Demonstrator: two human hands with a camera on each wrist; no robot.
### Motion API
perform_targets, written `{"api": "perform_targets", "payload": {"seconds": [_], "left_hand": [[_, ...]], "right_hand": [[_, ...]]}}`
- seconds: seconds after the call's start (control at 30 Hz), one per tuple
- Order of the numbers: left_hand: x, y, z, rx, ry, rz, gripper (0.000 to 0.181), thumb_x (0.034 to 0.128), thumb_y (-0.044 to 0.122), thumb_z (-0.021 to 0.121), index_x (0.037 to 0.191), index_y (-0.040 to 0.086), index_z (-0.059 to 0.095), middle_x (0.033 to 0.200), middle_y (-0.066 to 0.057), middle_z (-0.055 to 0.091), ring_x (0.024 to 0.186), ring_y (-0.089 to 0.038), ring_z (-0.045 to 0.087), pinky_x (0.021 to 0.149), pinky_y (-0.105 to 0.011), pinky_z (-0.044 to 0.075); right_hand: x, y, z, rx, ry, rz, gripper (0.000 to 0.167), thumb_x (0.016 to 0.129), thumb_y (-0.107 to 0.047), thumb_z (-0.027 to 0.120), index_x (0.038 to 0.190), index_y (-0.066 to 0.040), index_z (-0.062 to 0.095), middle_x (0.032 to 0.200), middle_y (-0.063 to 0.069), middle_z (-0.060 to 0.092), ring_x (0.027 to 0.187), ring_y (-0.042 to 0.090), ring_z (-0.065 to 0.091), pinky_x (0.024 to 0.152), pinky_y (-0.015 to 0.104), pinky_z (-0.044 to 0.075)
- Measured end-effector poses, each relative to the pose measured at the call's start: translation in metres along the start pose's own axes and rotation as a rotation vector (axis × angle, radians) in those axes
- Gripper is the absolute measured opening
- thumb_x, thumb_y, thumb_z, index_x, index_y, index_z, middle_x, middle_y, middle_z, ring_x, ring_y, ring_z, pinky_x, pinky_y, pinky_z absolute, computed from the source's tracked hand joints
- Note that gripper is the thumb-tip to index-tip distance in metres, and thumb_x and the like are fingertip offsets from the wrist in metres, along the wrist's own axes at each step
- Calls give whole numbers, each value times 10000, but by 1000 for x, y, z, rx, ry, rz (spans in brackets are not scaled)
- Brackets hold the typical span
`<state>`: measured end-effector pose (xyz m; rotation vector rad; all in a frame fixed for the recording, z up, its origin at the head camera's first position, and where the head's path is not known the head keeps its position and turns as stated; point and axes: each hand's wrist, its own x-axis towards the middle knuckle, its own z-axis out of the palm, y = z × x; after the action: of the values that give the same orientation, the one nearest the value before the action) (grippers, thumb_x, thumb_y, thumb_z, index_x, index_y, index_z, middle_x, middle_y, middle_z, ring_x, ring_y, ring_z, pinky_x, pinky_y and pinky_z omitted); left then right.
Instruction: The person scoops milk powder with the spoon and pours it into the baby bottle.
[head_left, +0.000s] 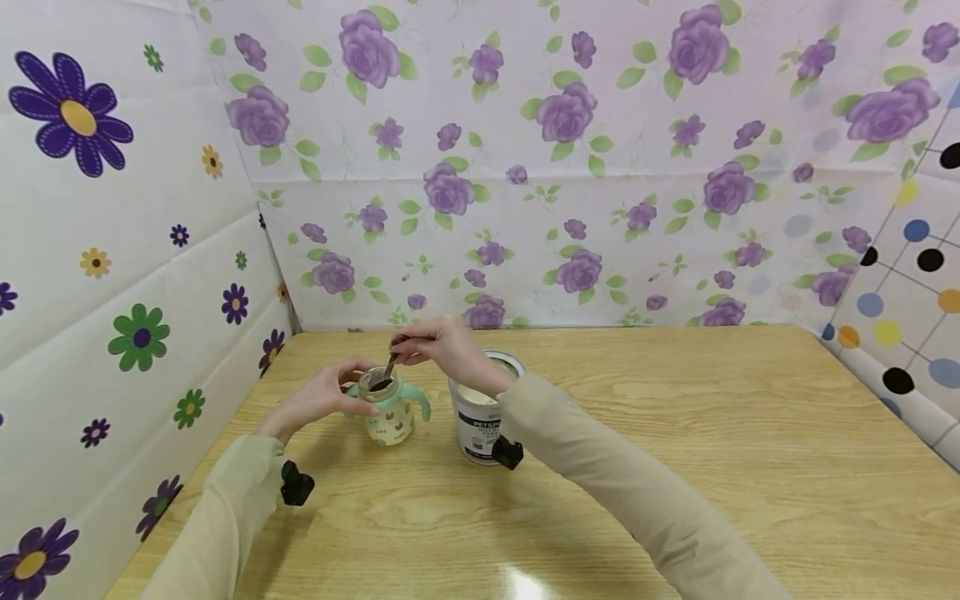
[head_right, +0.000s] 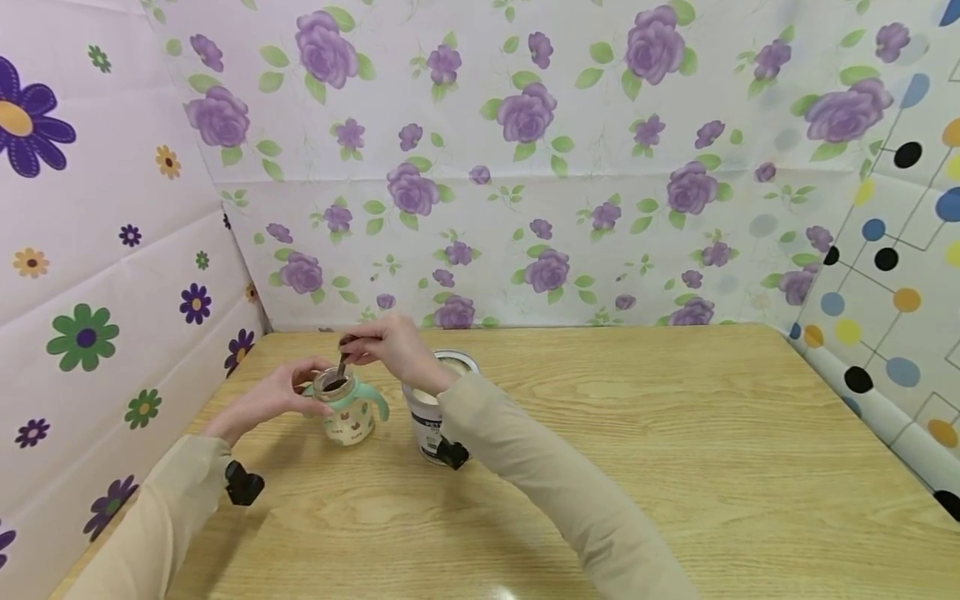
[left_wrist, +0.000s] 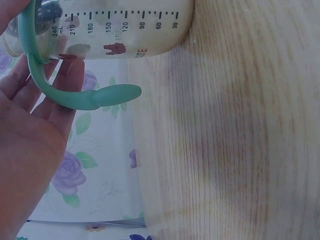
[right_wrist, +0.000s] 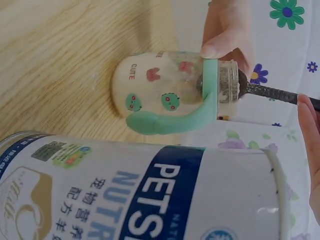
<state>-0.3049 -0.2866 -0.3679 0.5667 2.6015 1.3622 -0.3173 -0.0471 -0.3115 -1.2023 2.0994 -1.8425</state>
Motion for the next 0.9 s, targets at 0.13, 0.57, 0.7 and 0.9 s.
{"api": "perform_targets", "payload": {"seconds": [0.13,0.57,0.7,0.9], "left_hand": [[0,0,0,-4,-1,-1,569,708,218,787,1203,111,527,1120,-81,541,1056,-289,466,749,-407,441],[0,0,0,2,2,11,557,695,225,797,1179,126,539,1103,-70,548,1038,-283,473,732,-405,445],[-1,3,0,8,2,21,562,692,237,797,1178,124,538,1109,-68,546,1044,-288,470,745,-413,439],[-2,4,0,26,7,18,578,692,242,795,1187,111,527,1113,-65,552,1063,-297,466,772,-431,427]], "right_hand": [[0,-3,-1,23,30,2,210,868,31,535,1043,95,631,902,161,651,783,210,636,707,315,507],[-3,-11,-3,131,109,17,210,875,31,530,1044,124,614,878,210,639,811,318,623,707,335,508],[1,-2,-4,143,146,13,220,872,2,546,1048,111,620,861,178,649,778,260,638,693,324,511],[2,-3,-4,145,192,17,207,867,-11,560,1021,107,632,860,184,647,770,246,640,697,323,510]]}}
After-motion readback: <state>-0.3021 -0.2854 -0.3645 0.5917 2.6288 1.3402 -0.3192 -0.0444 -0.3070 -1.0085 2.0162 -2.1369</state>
